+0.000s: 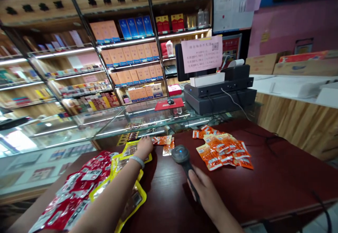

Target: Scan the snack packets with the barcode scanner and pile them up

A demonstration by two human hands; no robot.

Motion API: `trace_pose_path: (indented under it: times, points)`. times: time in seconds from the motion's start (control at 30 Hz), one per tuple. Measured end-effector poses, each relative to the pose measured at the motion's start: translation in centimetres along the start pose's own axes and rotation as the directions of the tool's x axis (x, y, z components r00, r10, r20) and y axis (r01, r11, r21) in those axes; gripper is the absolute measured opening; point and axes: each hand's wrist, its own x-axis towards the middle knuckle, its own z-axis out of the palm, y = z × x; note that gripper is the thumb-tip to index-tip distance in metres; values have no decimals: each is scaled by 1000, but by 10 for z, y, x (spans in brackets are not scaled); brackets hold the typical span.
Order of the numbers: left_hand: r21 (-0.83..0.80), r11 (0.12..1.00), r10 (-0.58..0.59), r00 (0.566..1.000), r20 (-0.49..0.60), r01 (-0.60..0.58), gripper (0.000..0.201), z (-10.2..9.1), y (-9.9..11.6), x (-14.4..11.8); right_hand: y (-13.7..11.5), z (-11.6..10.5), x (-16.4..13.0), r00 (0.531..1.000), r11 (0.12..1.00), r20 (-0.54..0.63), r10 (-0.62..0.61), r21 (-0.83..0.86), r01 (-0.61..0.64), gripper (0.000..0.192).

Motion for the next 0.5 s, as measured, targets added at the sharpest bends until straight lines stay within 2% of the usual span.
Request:
trace_pose_path:
  times: [0.1,0.23,0.33,0.43,0.5]
  points:
    - [5,999,-37,999,33,37,38,-3,-15,6,-3,19,9,994,997,104,-35,-57,41,54]
    - [-35,999,7,999,47,-5,30,-7,-21,10,1,30,11,985,994,169,-40,-92,56,52]
    - [-111,994,23,999,36,-19,34,-11,-21,12,3,28,7,987,995,156,-28,-90,42,57]
    - [-253,968,20,997,72,-1,21,-16,-20,13,3,22,2,994,996,108,-14,-90,23,59]
    - [-375,927,32,995,98,7,21,-18,-16,10,4,16,-2,998,996,68,-1,-89,8,60]
